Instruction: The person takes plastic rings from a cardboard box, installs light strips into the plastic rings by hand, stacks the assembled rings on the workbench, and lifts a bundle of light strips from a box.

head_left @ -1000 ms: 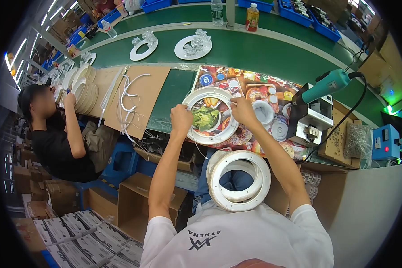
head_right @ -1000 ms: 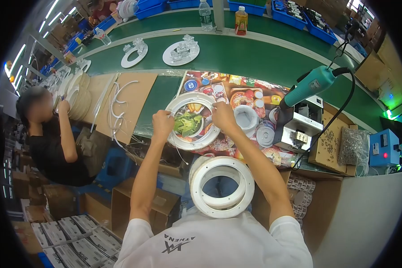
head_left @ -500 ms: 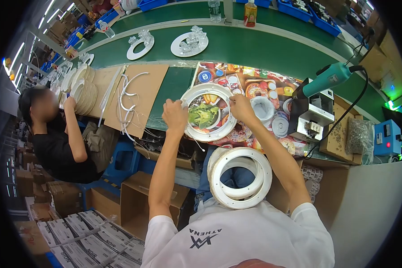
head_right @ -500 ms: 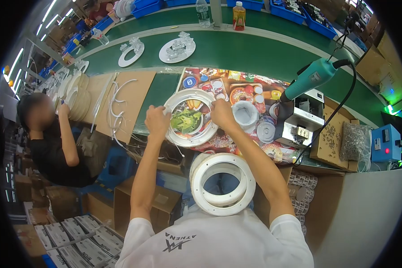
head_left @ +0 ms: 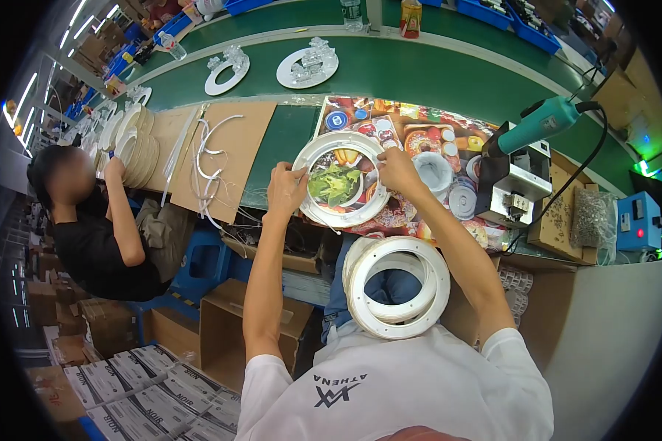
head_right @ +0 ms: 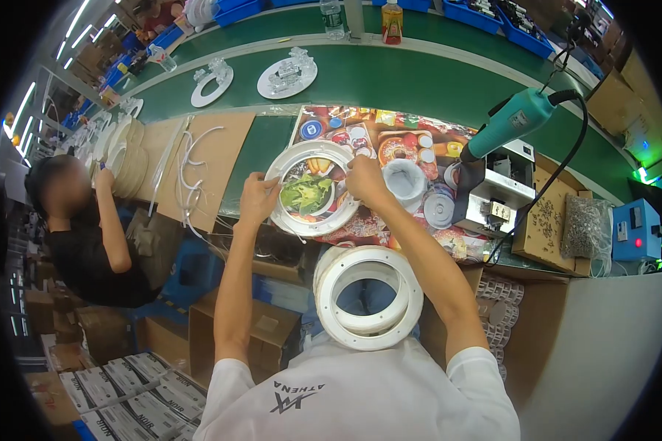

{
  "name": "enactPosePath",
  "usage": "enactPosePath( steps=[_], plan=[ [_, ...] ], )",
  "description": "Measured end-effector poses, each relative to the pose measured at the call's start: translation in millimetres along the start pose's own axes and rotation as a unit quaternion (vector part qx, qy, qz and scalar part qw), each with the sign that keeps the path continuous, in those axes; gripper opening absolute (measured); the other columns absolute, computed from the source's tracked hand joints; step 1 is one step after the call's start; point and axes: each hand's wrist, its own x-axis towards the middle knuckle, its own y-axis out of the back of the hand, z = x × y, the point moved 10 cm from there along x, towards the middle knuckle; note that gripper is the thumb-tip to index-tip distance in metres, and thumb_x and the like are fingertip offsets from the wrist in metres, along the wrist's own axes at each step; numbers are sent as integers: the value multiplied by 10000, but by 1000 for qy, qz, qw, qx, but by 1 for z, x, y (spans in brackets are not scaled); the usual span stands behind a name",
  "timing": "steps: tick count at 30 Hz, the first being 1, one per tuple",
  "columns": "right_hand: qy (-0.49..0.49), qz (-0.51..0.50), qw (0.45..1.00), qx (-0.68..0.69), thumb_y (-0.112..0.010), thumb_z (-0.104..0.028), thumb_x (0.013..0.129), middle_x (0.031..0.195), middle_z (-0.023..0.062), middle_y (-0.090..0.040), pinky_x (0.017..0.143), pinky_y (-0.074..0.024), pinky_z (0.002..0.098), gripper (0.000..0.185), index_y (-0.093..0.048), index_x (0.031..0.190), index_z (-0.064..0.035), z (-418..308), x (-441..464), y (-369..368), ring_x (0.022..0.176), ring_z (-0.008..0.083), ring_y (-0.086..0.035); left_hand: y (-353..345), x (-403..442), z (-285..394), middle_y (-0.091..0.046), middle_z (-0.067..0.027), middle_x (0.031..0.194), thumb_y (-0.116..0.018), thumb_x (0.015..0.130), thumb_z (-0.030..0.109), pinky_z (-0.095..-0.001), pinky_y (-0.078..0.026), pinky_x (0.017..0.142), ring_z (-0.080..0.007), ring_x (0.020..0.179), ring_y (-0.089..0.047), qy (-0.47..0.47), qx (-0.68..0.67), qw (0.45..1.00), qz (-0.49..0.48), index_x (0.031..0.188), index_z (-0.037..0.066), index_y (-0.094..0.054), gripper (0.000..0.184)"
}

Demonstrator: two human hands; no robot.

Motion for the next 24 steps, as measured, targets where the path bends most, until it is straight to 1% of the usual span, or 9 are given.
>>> enactPosePath(
  steps=[2, 5, 9, 11, 14, 16, 21, 23, 24],
  plan=[
    [-73, -17, 994, 76, -567, -5, 791, 697, 229, -645, 467, -518, 349, 297, -610, 1069, 93, 7, -4, 1, 487, 236, -634, -3, 0, -3, -556, -162, 1026, -647, 788, 189, -397, -460, 837, -322, 1002, -536, 8, -10, 1000, 0, 990, 109, -714, 228],
    [-114, -34, 989, 84, -569, 1, 788, 645, 200, -636, 427, -502, 328, 297, -606, 1064, 104, 6, -6, 1, 477, 230, -630, -2, 1, -7, -580, -216, 1035, -635, 788, 198, -411, -444, 863, -354, 999, -552, 18, -49, 999, 3, 987, 92, -712, 238],
    [-69, -25, 997, 37, -570, 1, 794, 619, 195, -628, 417, -496, 321, 292, -604, 1063, 108, 7, -2, -4, 459, 230, -622, -3, -1, -6, -588, -209, 1000, -624, 803, 188, -416, -460, 834, -352, 972, -556, 17, -40, 999, 6, 981, 101, -715, 217],
    [0, 16, 999, 48, -565, 0, 808, 606, 184, -622, 401, -490, 314, 284, -604, 1068, 107, -5, -3, 4, 447, 227, -616, -2, -1, -7, -588, -193, 983, -620, 813, 177, -415, -471, 816, -342, 969, -553, 16, -35, 999, 16, 974, 102, -717, 203],
    [-23, 3, 998, 58, -559, -8, 822, 603, 180, -621, 397, -490, 316, 274, -608, 1069, 101, -1, -3, 3, 441, 221, -613, -3, -2, -9, -588, -196, 982, -617, 814, 171, -418, -477, 806, -347, 965, -554, 18, -44, 999, 18, 965, 100, -719, 195],
    [-36, -6, 998, 58, -562, -13, 824, 599, 173, -619, 401, -493, 317, 268, -612, 1061, 101, -3, -3, 3, 438, 218, -611, -4, -1, -9, -585, -211, 999, -621, 806, 208, -408, -450, 849, -361, 972, -553, 18, -47, 999, 6, 982, 108, -714, 223],
    [-53, -22, 998, 30, -575, -23, 819, 604, 175, -622, 410, -501, 315, 240, -632, 1017, 100, -2, 2, 0, 439, 214, -613, -3, -2, -7, -586, -202, 977, -619, 812, 190, -412, -464, 824, -355, 953, -554, 6, -51, 998, 19, 977, 106, -715, 209],
    [-48, -45, 998, -10, -602, -19, 754, 755, 286, -635, 543, -539, 398, 237, -623, 947, 117, -9, 3, -2, 582, 343, -658, -2, -3, -6, -587, -194, 960, -616, 818, 177, -418, -479, 801, -349, 940, -556, -5, -46, 999, 26, 966, 99, -717, 195],
    [-50, -46, 998, -11, -602, -19, 754, 755, 286, -635, 543, -539, 398, 237, -623, 947, 117, -5, 5, -5, 582, 343, -658, -4, -3, -7, -587, -196, 957, -617, 816, 175, -418, -478, 802, -349, 941, -556, -1, -48, 999, 22, 969, 97, -716, 199]
  ],
)
